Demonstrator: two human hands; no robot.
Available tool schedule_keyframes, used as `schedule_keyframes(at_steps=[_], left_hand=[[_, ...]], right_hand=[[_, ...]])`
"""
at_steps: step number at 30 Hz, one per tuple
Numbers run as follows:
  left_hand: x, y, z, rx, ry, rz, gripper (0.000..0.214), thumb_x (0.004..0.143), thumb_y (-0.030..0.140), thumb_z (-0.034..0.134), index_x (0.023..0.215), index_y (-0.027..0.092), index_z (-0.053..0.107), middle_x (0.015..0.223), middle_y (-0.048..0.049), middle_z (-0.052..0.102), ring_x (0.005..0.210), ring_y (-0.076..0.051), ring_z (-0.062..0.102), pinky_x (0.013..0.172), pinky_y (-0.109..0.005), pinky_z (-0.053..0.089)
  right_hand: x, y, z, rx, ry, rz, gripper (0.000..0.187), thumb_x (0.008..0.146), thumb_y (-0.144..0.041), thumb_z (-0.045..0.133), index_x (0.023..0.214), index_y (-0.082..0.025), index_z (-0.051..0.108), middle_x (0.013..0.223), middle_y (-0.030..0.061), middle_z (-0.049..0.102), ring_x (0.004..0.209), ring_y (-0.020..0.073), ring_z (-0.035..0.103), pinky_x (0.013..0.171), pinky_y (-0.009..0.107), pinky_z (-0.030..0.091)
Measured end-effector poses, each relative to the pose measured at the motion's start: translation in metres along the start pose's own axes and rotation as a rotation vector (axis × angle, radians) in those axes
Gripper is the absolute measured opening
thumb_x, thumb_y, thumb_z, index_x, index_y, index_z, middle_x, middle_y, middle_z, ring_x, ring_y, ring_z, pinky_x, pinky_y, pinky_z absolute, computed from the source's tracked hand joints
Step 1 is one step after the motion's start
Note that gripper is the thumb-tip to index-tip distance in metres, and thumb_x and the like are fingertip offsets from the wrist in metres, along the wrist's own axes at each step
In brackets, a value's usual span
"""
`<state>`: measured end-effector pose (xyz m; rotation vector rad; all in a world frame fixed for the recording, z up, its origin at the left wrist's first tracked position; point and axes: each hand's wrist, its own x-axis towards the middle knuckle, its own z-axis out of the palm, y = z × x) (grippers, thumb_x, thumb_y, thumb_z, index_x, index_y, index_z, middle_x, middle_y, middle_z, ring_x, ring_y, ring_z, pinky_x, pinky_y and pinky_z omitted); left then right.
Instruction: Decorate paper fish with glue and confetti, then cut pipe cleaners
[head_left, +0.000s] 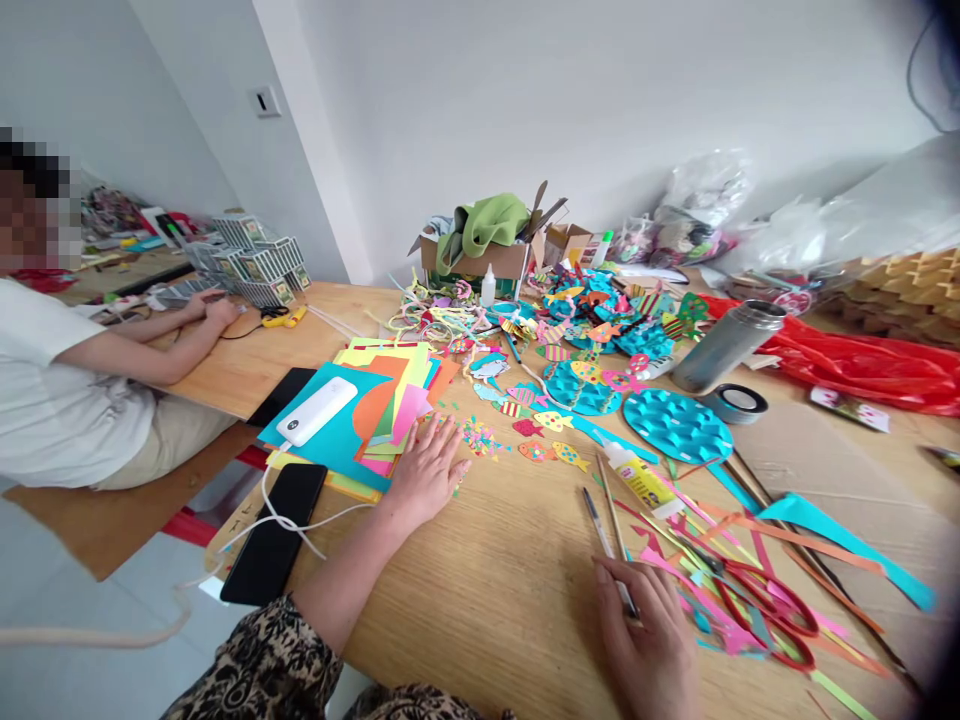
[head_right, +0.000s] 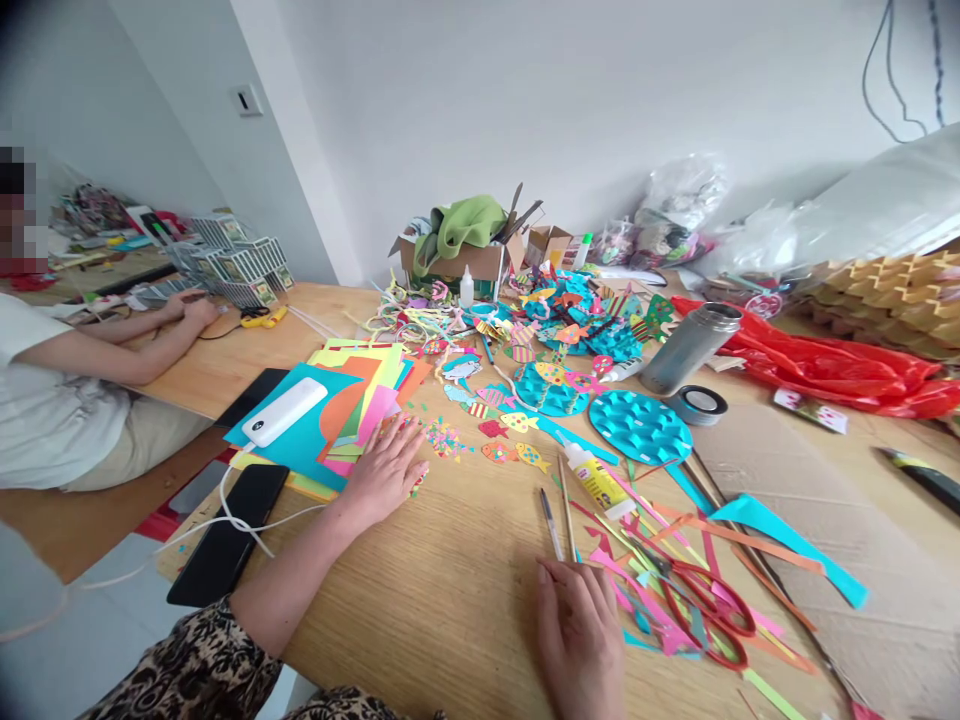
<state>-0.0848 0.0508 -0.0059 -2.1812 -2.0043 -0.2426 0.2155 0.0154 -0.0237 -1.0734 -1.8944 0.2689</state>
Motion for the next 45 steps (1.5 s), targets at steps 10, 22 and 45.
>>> schedule_keyframes(at_steps=[10,22,45], left_hand=[[0.021,-0.011,0.007,0.052,-0.044,-0.149,0.055,0.1,0.049,0.025,0.142,0.021,0.047,0.151,-0.0066,0.04,0.145,-0.03,0.023,0.117,-0.057,0.02],[0.028,-0.005,0.005,0.057,-0.114,-0.259,0.049,0.099,0.051,0.028,0.141,0.035,0.046,0.155,-0.0025,0.034,0.147,-0.032,0.017,0.115,-0.061,0.019],[0.022,-0.014,0.002,0.034,-0.131,-0.227,0.052,0.1,0.046,0.026,0.143,0.024,0.045,0.152,0.0003,0.038,0.146,-0.031,0.018,0.115,-0.064,0.018]], right_hand=[[-0.002,0.002,-0.001,-0.032,-0.002,-0.006,0.007,0.093,-0.023,0.054,0.094,-0.019,0.06,0.078,0.0039,0.059,0.073,0.0178,0.053,0.065,0.03,0.044],[0.0,0.001,0.0,-0.032,-0.004,0.017,0.008,0.093,-0.023,0.054,0.092,-0.018,0.06,0.075,0.0029,0.058,0.069,0.0162,0.052,0.064,0.028,0.042],[-0.001,0.003,0.001,-0.05,-0.021,0.036,0.01,0.093,-0.025,0.055,0.091,-0.018,0.061,0.072,0.0022,0.057,0.066,0.0156,0.051,0.062,0.028,0.042]])
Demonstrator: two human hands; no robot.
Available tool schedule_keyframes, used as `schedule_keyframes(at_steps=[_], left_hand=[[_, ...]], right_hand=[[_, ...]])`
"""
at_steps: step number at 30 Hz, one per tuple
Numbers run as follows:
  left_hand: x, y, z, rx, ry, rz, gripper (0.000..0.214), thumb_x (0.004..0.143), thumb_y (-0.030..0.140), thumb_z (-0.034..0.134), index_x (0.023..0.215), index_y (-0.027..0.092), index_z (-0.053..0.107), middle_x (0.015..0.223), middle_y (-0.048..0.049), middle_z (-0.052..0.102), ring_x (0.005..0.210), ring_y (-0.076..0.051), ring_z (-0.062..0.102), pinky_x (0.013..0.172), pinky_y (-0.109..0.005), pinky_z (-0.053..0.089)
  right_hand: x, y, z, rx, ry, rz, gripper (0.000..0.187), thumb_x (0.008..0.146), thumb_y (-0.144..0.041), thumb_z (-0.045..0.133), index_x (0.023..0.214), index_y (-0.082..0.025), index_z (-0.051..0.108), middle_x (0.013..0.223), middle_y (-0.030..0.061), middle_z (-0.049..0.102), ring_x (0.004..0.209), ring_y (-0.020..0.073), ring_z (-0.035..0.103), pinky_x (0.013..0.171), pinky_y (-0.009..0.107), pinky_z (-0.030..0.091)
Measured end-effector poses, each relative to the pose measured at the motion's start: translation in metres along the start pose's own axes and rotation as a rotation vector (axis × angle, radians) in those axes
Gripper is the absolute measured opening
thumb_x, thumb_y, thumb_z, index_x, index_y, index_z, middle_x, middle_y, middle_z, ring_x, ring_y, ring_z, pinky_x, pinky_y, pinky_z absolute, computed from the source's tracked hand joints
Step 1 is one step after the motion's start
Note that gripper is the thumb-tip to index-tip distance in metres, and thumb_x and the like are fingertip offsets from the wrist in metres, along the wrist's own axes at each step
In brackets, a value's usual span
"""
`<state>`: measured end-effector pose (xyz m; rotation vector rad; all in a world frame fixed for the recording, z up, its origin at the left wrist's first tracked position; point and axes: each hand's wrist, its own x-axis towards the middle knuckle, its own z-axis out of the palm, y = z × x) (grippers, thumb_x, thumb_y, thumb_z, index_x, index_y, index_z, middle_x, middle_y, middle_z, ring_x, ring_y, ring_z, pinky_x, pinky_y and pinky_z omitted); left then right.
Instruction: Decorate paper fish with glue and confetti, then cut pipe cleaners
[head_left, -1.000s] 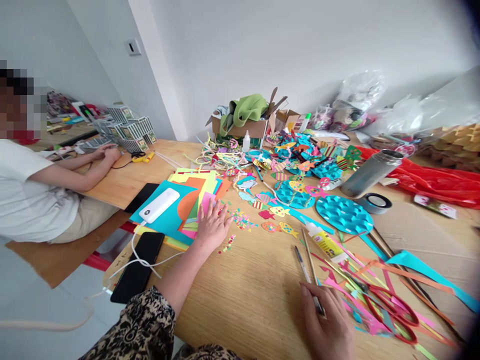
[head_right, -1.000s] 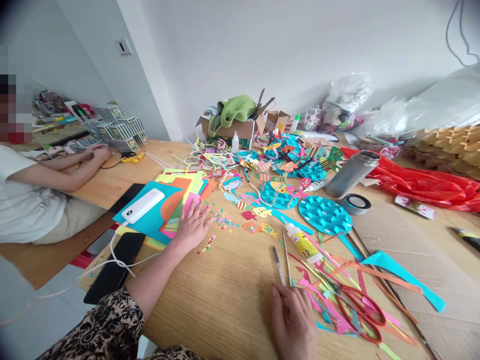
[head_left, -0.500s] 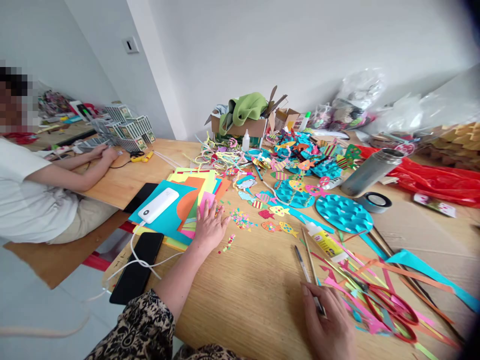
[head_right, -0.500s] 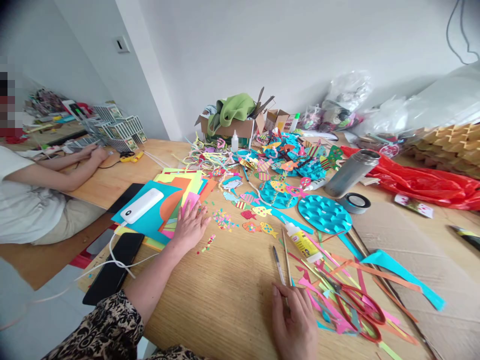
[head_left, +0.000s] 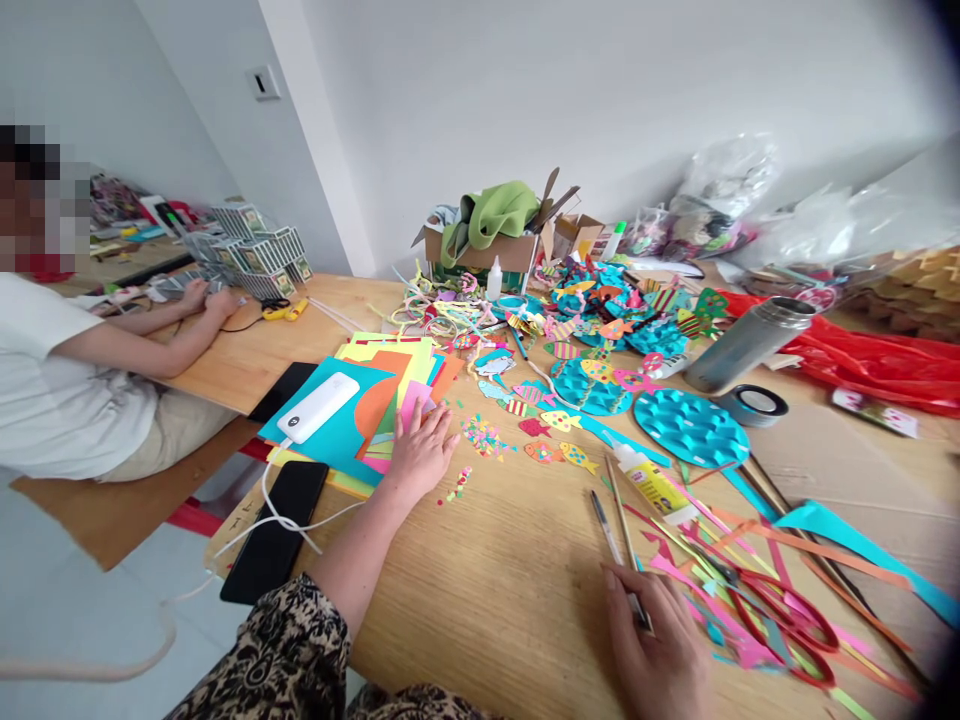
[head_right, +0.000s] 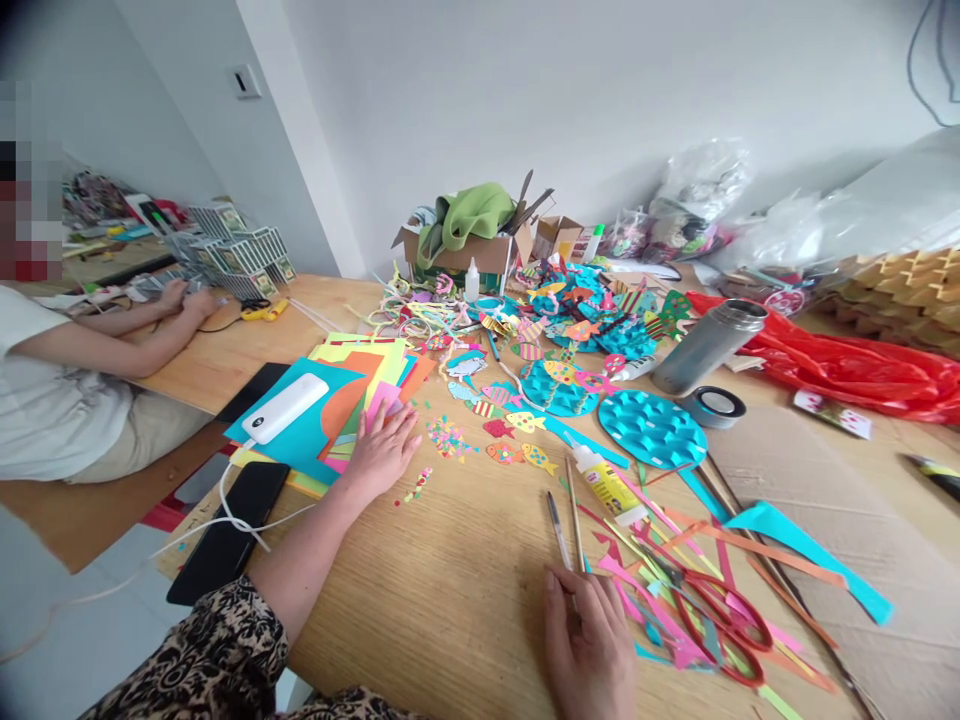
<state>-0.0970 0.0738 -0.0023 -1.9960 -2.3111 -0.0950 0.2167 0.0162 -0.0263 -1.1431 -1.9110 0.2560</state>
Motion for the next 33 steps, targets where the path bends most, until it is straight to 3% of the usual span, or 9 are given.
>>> schedule_keyframes(at_steps=[11,15,20,23,27,33], left_hand=[[-0.026,-0.001,-0.017,0.011,-0.031,0.043,0.054,0.1,0.046,0.027,0.136,0.017,0.054,0.145,-0.0079,0.048,0.143,-0.031,0.027,0.116,-0.062,0.014],[-0.008,0.004,-0.021,0.0,-0.058,0.064,0.057,0.1,0.046,0.023,0.142,0.015,0.046,0.151,-0.0083,0.04,0.145,-0.03,0.024,0.117,-0.059,0.016],[0.029,0.011,-0.009,-0.013,-0.088,0.083,0.056,0.1,0.046,0.023,0.144,0.018,0.043,0.153,-0.0076,0.037,0.143,-0.026,0.028,0.118,-0.054,0.018],[0.036,0.012,-0.004,-0.014,-0.094,0.085,0.055,0.1,0.046,0.023,0.142,0.018,0.044,0.151,-0.0091,0.04,0.142,-0.025,0.031,0.117,-0.054,0.018],[0.021,0.009,-0.008,0.0,-0.103,0.086,0.056,0.1,0.046,0.023,0.138,0.013,0.049,0.147,-0.0141,0.046,0.14,-0.026,0.036,0.117,-0.053,0.017],[-0.025,0.008,-0.018,0.017,-0.135,0.099,0.065,0.099,0.05,0.025,0.135,0.002,0.05,0.144,-0.0204,0.046,0.138,-0.027,0.038,0.117,-0.048,0.021]], right_hand=[[0.0,-0.002,-0.002,-0.004,-0.023,0.033,0.014,0.093,-0.03,0.055,0.09,-0.019,0.062,0.071,0.0027,0.059,0.064,0.0161,0.053,0.059,0.027,0.043],[-0.001,0.001,-0.002,0.005,-0.038,0.045,0.016,0.092,-0.032,0.055,0.089,-0.019,0.063,0.071,0.0031,0.059,0.064,0.0166,0.054,0.059,0.028,0.044],[0.0,-0.001,-0.002,-0.006,-0.023,0.067,0.018,0.093,-0.033,0.053,0.088,-0.018,0.063,0.07,0.0028,0.059,0.063,0.0159,0.054,0.059,0.027,0.044],[-0.001,-0.001,-0.001,-0.017,-0.028,0.073,0.018,0.094,-0.033,0.053,0.087,-0.018,0.062,0.069,0.002,0.059,0.061,0.0154,0.054,0.058,0.027,0.044],[-0.001,-0.001,-0.001,-0.017,-0.025,0.064,0.018,0.094,-0.033,0.053,0.089,-0.018,0.063,0.068,0.0017,0.058,0.059,0.0145,0.054,0.057,0.026,0.043],[-0.001,-0.001,-0.002,-0.014,-0.026,0.064,0.02,0.093,-0.034,0.054,0.087,-0.018,0.064,0.068,0.0027,0.059,0.058,0.0146,0.054,0.053,0.026,0.043]])
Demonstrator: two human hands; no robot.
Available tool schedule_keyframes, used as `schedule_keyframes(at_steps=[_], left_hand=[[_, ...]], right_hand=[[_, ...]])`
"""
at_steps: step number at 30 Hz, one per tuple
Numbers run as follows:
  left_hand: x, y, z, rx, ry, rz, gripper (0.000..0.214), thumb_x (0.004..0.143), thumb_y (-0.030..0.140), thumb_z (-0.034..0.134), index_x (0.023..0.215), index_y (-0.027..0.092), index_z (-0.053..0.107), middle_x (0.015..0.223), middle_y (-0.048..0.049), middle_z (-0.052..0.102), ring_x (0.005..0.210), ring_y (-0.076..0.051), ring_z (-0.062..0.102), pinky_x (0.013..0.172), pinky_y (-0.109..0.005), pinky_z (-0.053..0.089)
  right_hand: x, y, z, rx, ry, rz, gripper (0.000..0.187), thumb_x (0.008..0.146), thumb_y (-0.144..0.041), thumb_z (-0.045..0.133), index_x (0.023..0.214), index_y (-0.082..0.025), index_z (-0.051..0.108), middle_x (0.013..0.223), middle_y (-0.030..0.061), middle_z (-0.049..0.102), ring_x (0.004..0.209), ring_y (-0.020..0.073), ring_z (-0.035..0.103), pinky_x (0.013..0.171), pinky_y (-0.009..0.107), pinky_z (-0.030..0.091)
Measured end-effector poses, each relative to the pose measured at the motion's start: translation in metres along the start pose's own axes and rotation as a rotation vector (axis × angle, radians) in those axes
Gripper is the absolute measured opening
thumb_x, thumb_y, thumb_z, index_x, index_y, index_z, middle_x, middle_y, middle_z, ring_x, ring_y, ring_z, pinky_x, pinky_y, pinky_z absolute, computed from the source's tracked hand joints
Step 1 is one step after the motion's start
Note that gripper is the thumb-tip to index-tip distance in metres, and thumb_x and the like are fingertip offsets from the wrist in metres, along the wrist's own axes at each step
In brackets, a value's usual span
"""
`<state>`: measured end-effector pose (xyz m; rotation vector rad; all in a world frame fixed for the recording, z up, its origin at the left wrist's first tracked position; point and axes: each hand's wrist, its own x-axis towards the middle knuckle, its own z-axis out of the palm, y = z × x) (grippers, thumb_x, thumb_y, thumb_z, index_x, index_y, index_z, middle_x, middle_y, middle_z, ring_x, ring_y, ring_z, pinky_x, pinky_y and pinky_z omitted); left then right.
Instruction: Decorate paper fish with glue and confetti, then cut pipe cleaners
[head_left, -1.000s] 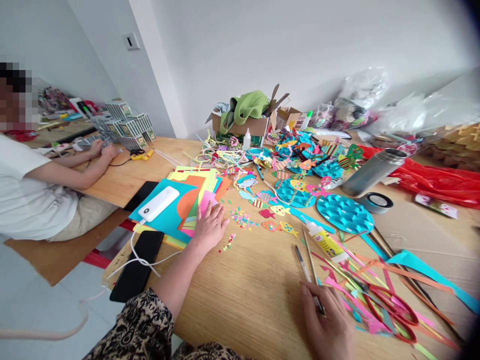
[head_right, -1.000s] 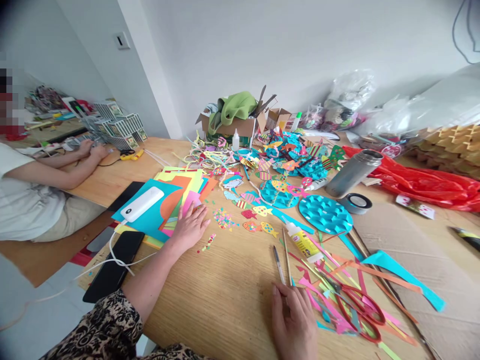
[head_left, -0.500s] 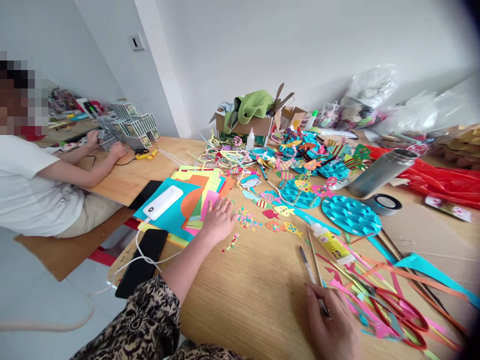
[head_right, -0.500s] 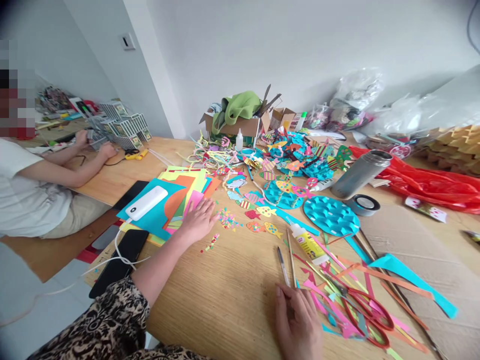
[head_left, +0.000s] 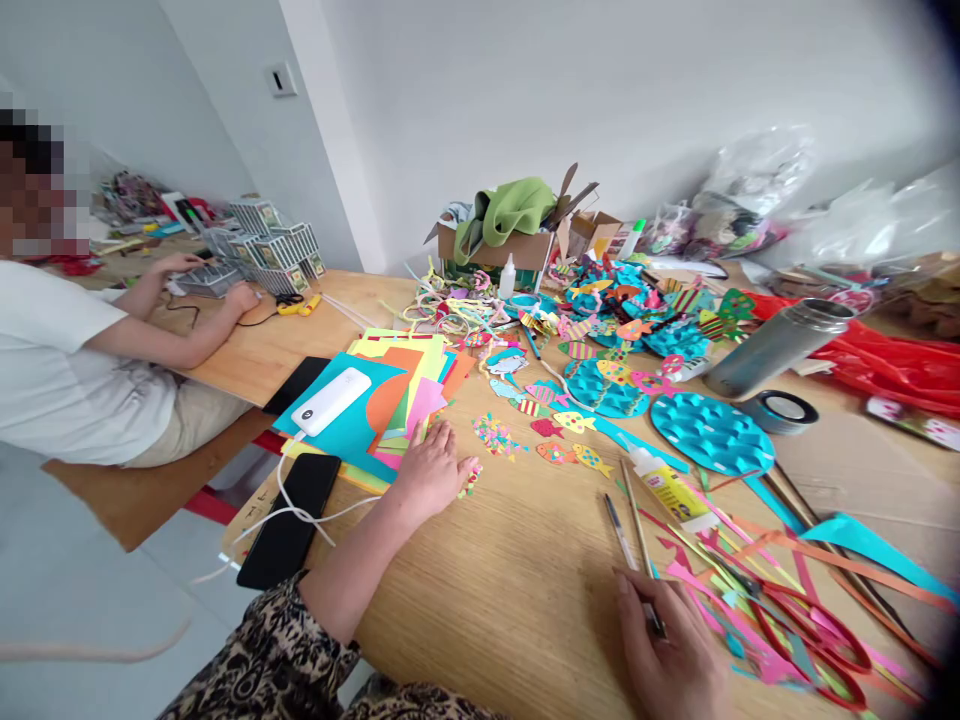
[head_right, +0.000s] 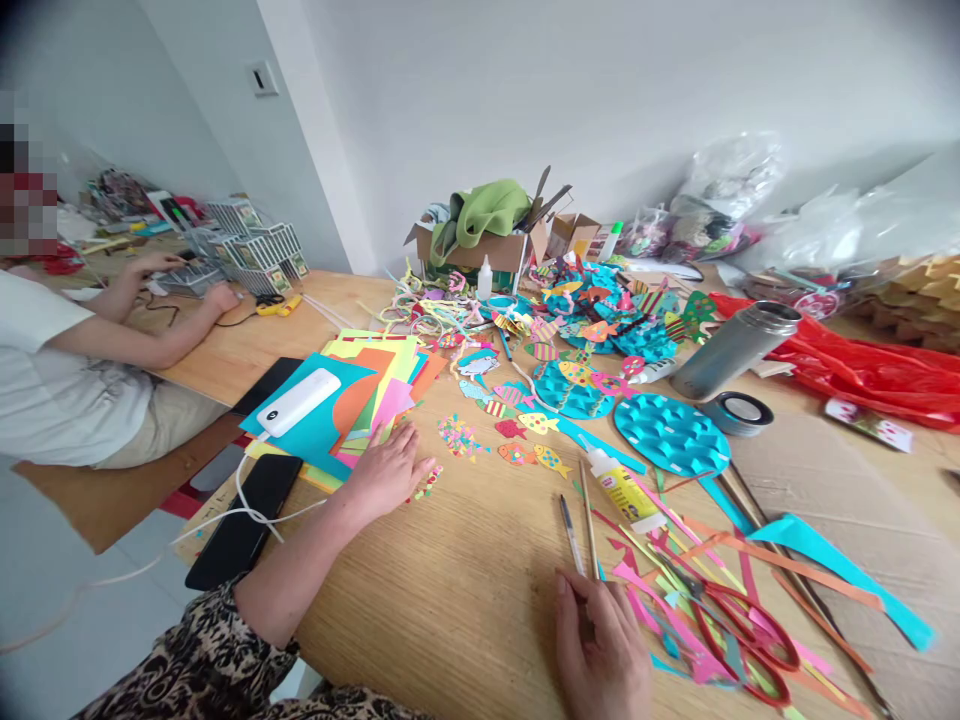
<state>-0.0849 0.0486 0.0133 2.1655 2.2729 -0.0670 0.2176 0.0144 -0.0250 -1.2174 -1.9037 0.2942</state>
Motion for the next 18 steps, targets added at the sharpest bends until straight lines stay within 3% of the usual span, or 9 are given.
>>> schedule_keyframes(at_steps=[5,11,16,18], left_hand=[[-0.015,-0.001,0.003,0.0,0.013,-0.017,0.067,0.099,0.051,0.02,0.138,0.003,0.048,0.148,-0.0192,0.042,0.141,-0.027,0.033,0.117,-0.046,0.023],[0.004,-0.003,0.002,0.004,0.044,-0.035,0.06,0.099,0.047,0.026,0.14,0.008,0.046,0.148,-0.0163,0.043,0.141,-0.028,0.033,0.115,-0.048,0.025],[0.005,-0.018,-0.008,0.018,0.077,-0.105,0.052,0.097,0.041,0.039,0.14,0.012,0.044,0.139,-0.0155,0.052,0.127,-0.028,0.047,0.107,-0.041,0.037],[-0.002,-0.027,-0.012,0.032,0.082,-0.174,0.052,0.093,0.033,0.047,0.141,0.011,0.043,0.132,-0.0177,0.055,0.118,-0.031,0.052,0.101,-0.043,0.041]], right_hand=[[-0.001,0.0,0.0,-0.006,0.002,0.016,0.024,0.092,-0.038,0.053,0.085,-0.018,0.065,0.067,0.0037,0.061,0.058,0.0157,0.055,0.054,0.027,0.045],[-0.001,0.001,0.001,0.001,0.012,0.016,0.022,0.092,-0.036,0.054,0.085,-0.018,0.064,0.069,0.0037,0.061,0.059,0.0151,0.056,0.054,0.026,0.046],[-0.002,0.001,0.001,0.008,0.001,0.033,0.023,0.092,-0.036,0.054,0.087,-0.017,0.064,0.068,0.003,0.059,0.057,0.0148,0.055,0.053,0.026,0.045],[-0.002,0.001,0.0,0.0,-0.002,0.045,0.025,0.092,-0.038,0.053,0.087,-0.017,0.065,0.068,0.0034,0.06,0.057,0.0154,0.055,0.054,0.027,0.045]])
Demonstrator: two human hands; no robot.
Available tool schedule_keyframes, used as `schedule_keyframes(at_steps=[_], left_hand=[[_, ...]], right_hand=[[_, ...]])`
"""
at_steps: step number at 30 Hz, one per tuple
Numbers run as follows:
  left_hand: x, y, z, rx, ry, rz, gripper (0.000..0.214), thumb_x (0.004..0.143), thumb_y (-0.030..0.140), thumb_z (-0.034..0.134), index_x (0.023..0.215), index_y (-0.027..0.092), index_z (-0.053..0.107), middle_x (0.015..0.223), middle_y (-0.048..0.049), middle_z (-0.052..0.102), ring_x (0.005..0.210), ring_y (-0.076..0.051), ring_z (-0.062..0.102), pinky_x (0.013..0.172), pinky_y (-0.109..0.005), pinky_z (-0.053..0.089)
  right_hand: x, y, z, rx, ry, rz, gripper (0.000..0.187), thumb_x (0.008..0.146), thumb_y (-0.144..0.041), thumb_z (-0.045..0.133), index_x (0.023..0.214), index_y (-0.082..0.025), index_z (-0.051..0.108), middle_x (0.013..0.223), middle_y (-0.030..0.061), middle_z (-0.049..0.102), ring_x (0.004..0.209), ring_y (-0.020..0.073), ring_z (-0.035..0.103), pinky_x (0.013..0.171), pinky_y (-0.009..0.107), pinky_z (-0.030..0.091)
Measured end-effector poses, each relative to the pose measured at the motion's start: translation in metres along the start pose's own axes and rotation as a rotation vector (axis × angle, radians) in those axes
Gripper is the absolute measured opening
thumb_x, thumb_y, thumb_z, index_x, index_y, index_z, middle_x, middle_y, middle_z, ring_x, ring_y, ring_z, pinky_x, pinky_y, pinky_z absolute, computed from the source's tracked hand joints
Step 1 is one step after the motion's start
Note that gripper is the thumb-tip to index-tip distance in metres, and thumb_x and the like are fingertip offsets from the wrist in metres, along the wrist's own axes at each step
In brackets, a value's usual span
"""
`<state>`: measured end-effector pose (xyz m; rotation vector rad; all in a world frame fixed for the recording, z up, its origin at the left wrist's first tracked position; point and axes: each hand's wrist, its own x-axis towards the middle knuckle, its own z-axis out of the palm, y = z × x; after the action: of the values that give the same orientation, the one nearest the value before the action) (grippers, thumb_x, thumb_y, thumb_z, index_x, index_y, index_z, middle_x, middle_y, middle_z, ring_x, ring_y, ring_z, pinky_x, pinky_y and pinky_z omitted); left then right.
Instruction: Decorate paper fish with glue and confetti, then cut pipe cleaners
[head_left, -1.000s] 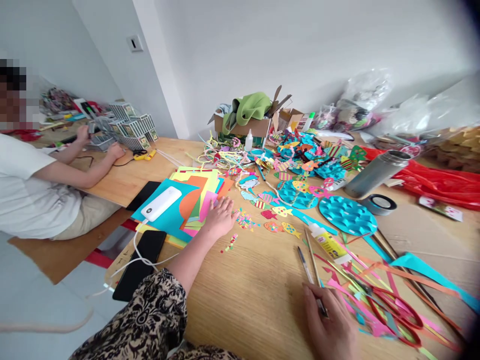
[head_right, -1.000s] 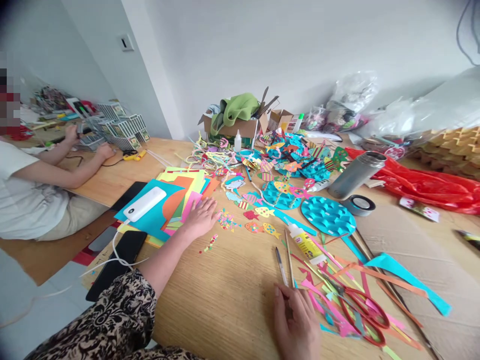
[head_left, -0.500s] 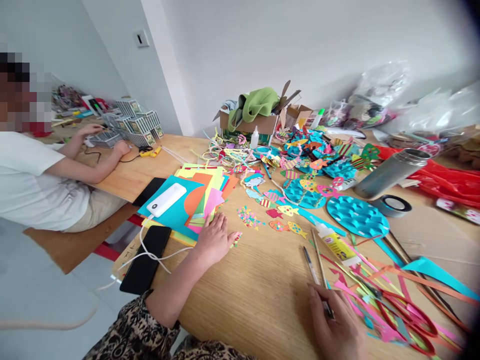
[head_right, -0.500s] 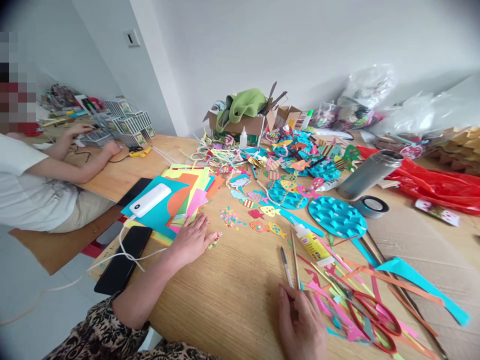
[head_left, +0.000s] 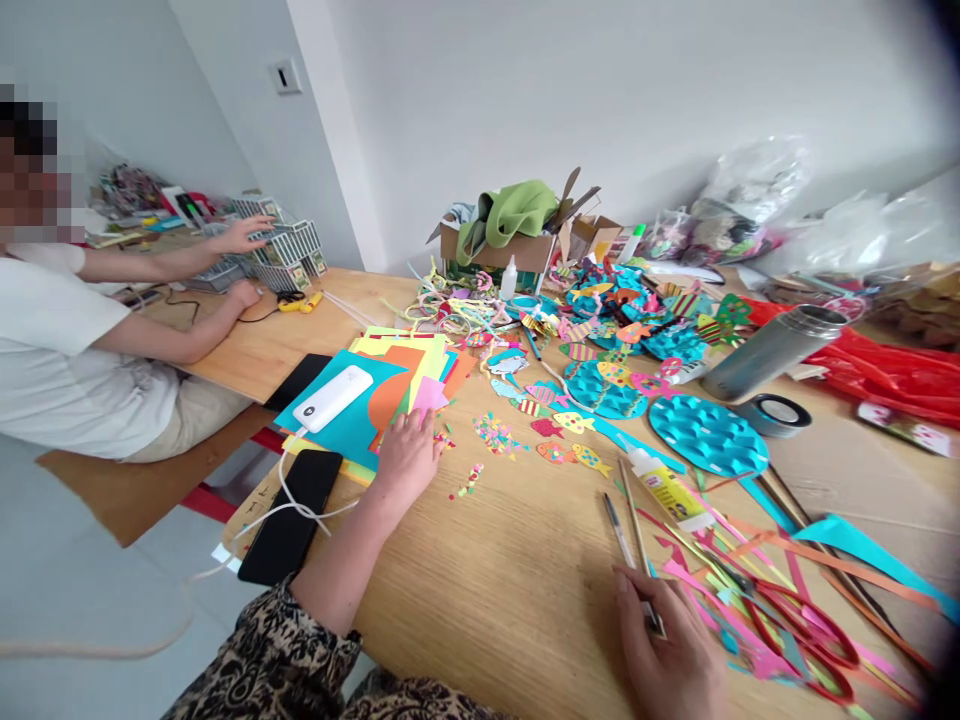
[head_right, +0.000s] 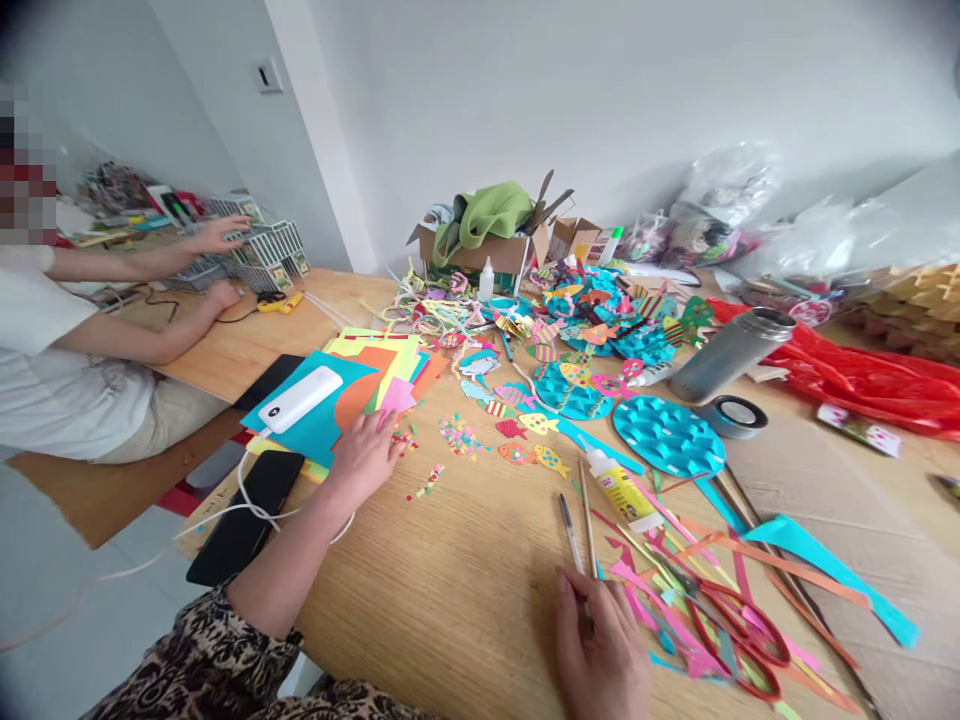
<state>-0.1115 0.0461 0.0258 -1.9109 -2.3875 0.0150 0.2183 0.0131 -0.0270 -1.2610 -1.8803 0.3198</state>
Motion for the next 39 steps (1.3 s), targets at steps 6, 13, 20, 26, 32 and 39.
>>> schedule_keyframes(at_steps=[6,13,20,26,32,39], left_hand=[[-0.016,-0.013,-0.001,0.029,-0.039,-0.088,0.068,0.082,0.029,0.059,0.145,0.014,0.037,0.128,-0.0183,0.055,0.107,-0.035,0.055,0.089,-0.044,0.046],[-0.013,-0.013,0.0,0.049,-0.063,-0.105,0.071,0.081,0.017,0.057,0.148,0.018,0.033,0.137,-0.0186,0.049,0.103,-0.033,0.057,0.083,-0.041,0.05],[-0.016,-0.013,-0.004,0.081,-0.07,-0.06,0.062,0.087,0.012,0.048,0.147,0.016,0.033,0.118,-0.0185,0.058,0.1,-0.032,0.06,0.082,-0.041,0.051],[-0.01,-0.015,-0.011,0.099,-0.102,-0.046,0.058,0.092,0.005,0.035,0.148,0.018,0.031,0.111,-0.0157,0.06,0.09,-0.025,0.066,0.076,-0.034,0.053],[0.0,-0.035,-0.018,0.069,-0.133,0.001,0.068,0.09,0.002,0.033,0.151,0.03,0.021,0.116,-0.0117,0.06,0.087,-0.022,0.068,0.072,-0.031,0.053],[-0.005,-0.041,-0.019,0.037,-0.175,0.004,0.031,0.092,0.015,0.039,0.108,0.019,0.066,0.127,-0.0119,0.056,0.092,-0.023,0.066,0.079,-0.033,0.051]], right_hand=[[0.001,-0.002,-0.001,-0.017,-0.006,0.001,0.029,0.092,-0.043,0.052,0.085,-0.018,0.066,0.069,0.0046,0.062,0.058,0.016,0.057,0.053,0.027,0.046],[0.008,-0.016,-0.003,0.05,-0.058,-0.037,0.019,0.092,-0.035,0.055,0.086,-0.02,0.065,0.075,0.005,0.065,0.066,0.0173,0.061,0.055,0.026,0.05],[0.055,-0.061,0.013,0.193,-0.24,-0.198,0.013,0.092,-0.029,0.055,0.086,-0.023,0.065,0.077,0.0038,0.067,0.075,0.0194,0.063,0.063,0.03,0.052],[0.092,-0.092,0.059,0.218,-0.401,-0.27,0.02,0.097,-0.026,0.044,0.1,-0.021,0.064,0.096,0.0074,0.07,0.09,0.0197,0.067,0.08,0.032,0.053],[0.118,-0.1,0.125,0.004,-0.588,-0.311,0.047,0.095,-0.031,0.047,0.135,-0.008,0.05,0.14,0.0206,0.052,0.132,0.0301,0.047,0.108,0.046,0.04],[0.137,-0.123,0.153,-0.182,-0.756,-0.304,0.049,0.098,-0.033,0.041,0.141,-0.009,0.046,0.152,0.019,0.037,0.143,0.0321,0.028,0.114,0.054,0.025]])
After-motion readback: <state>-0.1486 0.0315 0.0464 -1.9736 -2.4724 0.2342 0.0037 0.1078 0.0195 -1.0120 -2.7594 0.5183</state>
